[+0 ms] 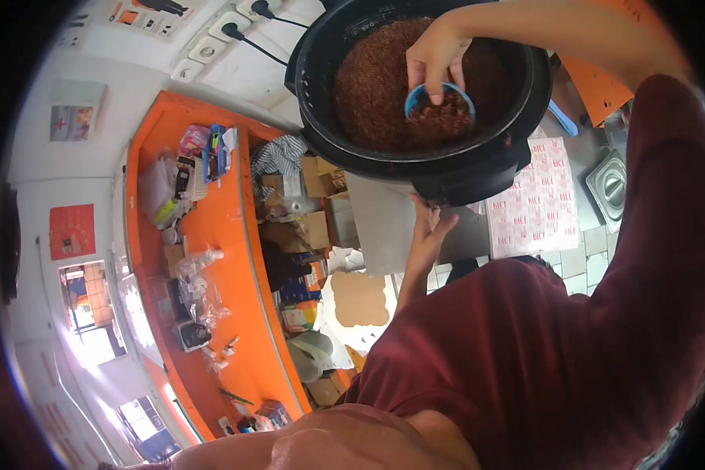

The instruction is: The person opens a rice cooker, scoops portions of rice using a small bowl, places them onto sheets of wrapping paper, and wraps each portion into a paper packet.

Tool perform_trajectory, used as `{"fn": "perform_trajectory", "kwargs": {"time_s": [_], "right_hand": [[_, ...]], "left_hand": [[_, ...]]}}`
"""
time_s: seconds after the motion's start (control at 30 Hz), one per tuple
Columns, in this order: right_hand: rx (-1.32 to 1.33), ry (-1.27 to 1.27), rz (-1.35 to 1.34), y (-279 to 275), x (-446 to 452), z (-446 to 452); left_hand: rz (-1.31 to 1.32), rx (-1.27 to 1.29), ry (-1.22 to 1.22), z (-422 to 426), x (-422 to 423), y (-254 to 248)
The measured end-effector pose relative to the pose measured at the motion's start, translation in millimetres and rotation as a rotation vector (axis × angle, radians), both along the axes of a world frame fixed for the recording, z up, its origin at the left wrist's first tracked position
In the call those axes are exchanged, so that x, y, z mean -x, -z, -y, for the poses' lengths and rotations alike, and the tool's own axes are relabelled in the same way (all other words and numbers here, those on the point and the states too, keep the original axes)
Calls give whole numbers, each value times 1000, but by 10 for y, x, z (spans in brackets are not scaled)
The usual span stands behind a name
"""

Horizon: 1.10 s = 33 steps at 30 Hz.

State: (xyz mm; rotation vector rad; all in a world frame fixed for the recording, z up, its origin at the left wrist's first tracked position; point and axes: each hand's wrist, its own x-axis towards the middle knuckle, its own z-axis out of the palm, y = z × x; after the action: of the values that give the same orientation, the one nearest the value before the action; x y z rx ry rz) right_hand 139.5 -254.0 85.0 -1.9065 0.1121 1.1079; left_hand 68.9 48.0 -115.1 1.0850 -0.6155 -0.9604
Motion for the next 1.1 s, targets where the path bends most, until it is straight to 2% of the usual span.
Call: {"fn": "perform_trajectory", "kwargs": {"time_s": [0.03, 0.07, 0.1, 0.17, 0.2, 0.27, 0.3, 0.37, 0.47, 0.6, 0.7, 0.8, 1.03, 1.1], "right_hand": [[-30, 132, 23, 72, -66, 47], [47, 203, 112, 160, -149, 61], [49, 195, 119, 247, -230, 18], [311, 218, 426, 431, -388, -95], [306, 216, 430, 593, -450, -118], [393, -302, 855, 886, -571, -145], [382, -304, 858, 870, -584, -143], [367, -458, 828, 786, -540, -146], [369, -448, 664, 610, -389, -302], [405, -490, 583, 614, -328, -306], [313, -652, 517, 558, -218, -378], [201, -556, 212, 412, -80, -470], [102, -487, 126, 9, -56, -358], [23, -283, 10, -129, -83, -193]], "left_hand": [[9, 7, -5, 11, -14, -5], [21, 14, 6, -3, -15, 1], [29, 18, 17, -12, -13, 3], [21, 1, 44, -13, -41, -57], [7, -20, 79, -16, -53, -74], [35, -7, 57, -27, -32, 53], [61, 15, 40, -37, -24, 105], [66, -9, 25, 33, -11, 12], [76, -39, -1, 40, 21, -3], [81, -74, -32, 45, 35, -8], [71, -73, -13, 41, 20, -41], [79, -52, -32, 53, 38, -82], [97, -23, -52, 38, 29, 13], [97, -52, -49, 33, 37, -2]]}}
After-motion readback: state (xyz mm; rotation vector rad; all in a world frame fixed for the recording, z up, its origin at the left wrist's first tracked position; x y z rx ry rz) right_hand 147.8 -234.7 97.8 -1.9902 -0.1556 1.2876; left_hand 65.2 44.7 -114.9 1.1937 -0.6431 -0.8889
